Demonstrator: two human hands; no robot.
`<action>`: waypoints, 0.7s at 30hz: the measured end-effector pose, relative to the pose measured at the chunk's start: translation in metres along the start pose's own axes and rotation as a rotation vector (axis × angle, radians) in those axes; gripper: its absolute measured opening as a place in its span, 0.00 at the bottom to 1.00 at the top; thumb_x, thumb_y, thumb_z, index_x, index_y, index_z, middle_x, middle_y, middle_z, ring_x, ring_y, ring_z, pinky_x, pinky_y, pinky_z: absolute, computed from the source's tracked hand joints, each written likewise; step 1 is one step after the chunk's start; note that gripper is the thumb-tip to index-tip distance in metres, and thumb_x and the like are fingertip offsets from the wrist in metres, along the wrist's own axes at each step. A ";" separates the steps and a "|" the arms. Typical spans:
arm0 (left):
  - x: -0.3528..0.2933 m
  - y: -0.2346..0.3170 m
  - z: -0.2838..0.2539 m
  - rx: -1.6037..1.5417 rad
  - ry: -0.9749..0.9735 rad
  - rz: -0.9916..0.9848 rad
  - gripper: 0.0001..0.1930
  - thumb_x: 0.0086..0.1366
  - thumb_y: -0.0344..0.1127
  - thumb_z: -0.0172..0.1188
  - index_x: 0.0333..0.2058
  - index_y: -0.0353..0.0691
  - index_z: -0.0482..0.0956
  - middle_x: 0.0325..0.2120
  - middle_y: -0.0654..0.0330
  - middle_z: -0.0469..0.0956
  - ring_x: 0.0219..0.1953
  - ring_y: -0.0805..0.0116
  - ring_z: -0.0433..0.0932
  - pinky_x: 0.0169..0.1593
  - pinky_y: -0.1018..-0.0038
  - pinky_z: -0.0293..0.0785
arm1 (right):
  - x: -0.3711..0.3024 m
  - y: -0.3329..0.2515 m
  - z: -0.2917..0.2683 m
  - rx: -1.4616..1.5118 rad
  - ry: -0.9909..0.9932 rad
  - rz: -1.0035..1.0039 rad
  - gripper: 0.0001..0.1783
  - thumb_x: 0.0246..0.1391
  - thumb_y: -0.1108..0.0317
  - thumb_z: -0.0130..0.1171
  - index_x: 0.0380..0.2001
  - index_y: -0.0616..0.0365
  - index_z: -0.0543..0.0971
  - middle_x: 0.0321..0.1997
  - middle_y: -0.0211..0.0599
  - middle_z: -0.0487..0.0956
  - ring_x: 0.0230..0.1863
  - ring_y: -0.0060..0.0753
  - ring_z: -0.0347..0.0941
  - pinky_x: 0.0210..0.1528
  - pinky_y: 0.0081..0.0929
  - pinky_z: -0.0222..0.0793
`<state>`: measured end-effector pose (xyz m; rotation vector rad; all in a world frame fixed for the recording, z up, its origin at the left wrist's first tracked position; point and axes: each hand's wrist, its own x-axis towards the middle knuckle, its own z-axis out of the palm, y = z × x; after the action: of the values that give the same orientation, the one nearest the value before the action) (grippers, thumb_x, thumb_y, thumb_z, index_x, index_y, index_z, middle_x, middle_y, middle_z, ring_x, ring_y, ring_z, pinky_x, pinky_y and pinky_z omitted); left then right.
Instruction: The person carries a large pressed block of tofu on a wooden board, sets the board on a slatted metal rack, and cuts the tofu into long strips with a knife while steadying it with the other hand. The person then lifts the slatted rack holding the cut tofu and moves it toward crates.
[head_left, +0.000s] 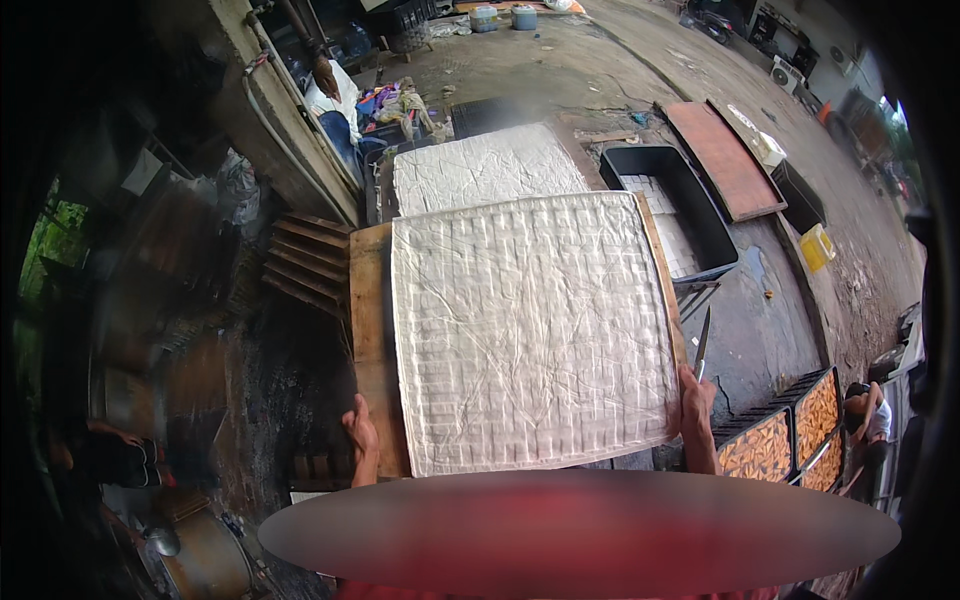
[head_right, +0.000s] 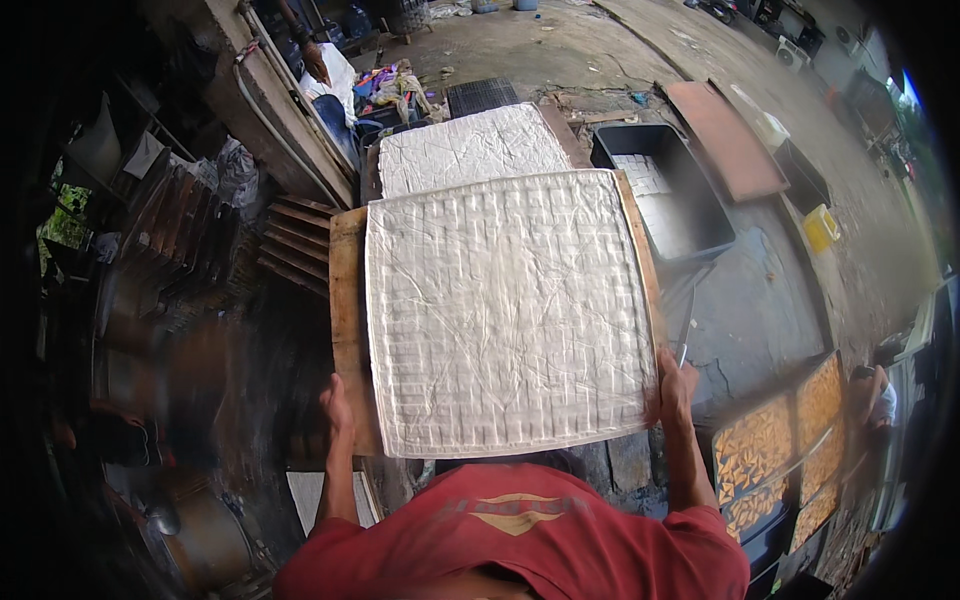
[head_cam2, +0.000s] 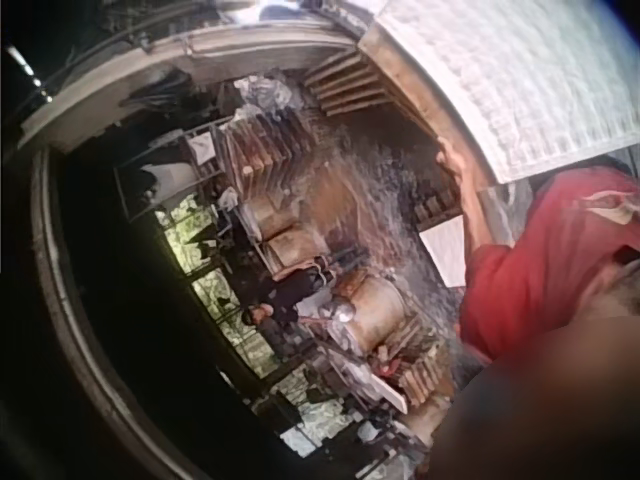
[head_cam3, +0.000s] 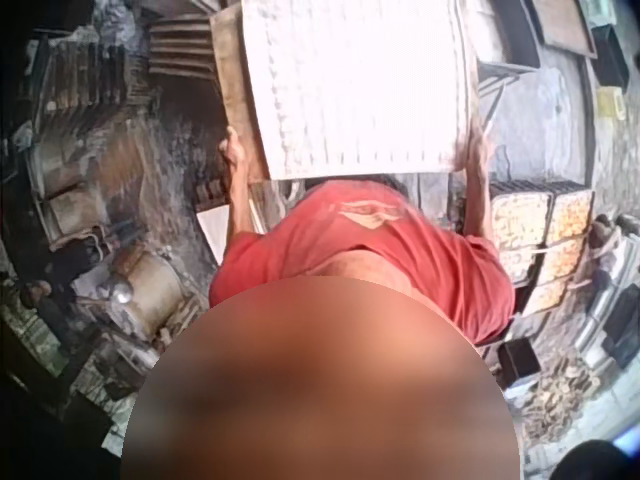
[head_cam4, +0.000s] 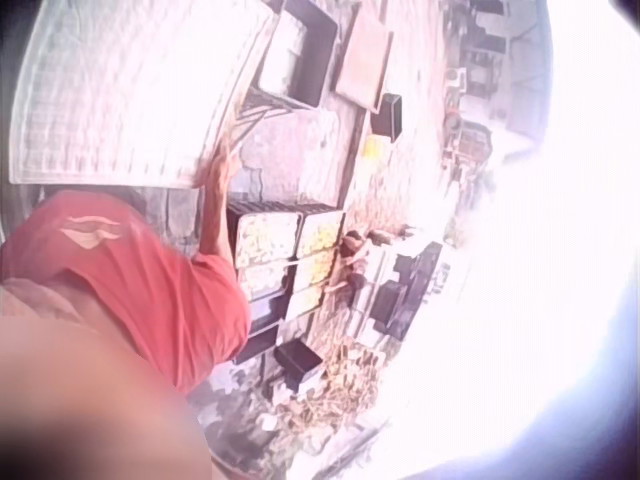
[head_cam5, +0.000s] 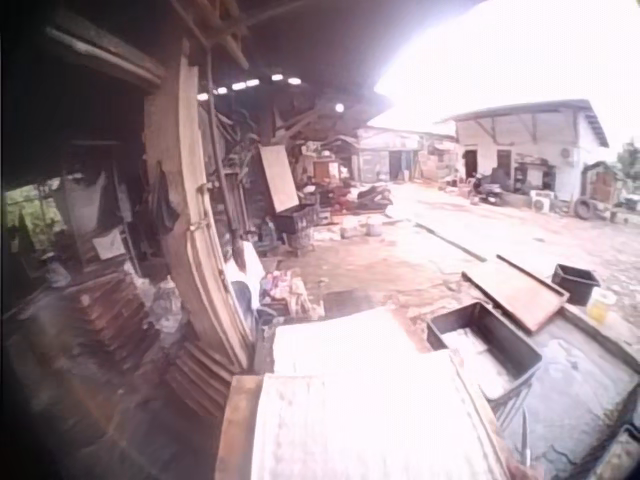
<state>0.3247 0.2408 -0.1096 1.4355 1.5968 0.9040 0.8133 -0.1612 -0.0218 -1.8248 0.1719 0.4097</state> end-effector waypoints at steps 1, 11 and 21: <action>0.024 0.022 0.045 0.011 0.005 0.035 0.38 0.72 0.61 0.61 0.18 0.34 0.56 0.19 0.65 0.57 0.27 0.69 0.56 0.30 0.59 0.51 | 0.042 -0.012 0.008 0.023 0.015 0.018 0.17 0.62 0.62 0.64 0.41 0.70 0.86 0.37 0.33 0.84 0.36 0.25 0.76 0.41 0.28 0.71; 0.070 0.023 0.105 0.206 0.072 -0.036 0.39 0.72 0.63 0.59 0.22 0.25 0.70 0.22 0.58 0.66 0.29 0.62 0.65 0.37 0.59 0.67 | 0.110 -0.055 0.025 -0.034 0.037 0.134 0.17 0.61 0.61 0.64 0.40 0.67 0.86 0.34 0.29 0.83 0.33 0.23 0.74 0.38 0.26 0.69; 0.043 0.086 0.109 0.285 -0.245 -0.181 0.38 0.77 0.56 0.52 0.54 0.13 0.76 0.57 0.33 0.78 0.60 0.47 0.79 0.65 0.59 0.72 | 0.166 -0.084 0.019 -0.306 -0.139 0.077 0.24 0.61 0.47 0.64 0.48 0.55 0.88 0.37 0.44 0.86 0.38 0.37 0.81 0.46 0.37 0.74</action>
<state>0.4582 0.2926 -0.0841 1.4987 1.6820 0.3906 0.9904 -0.1034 -0.0109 -2.0853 0.0866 0.6439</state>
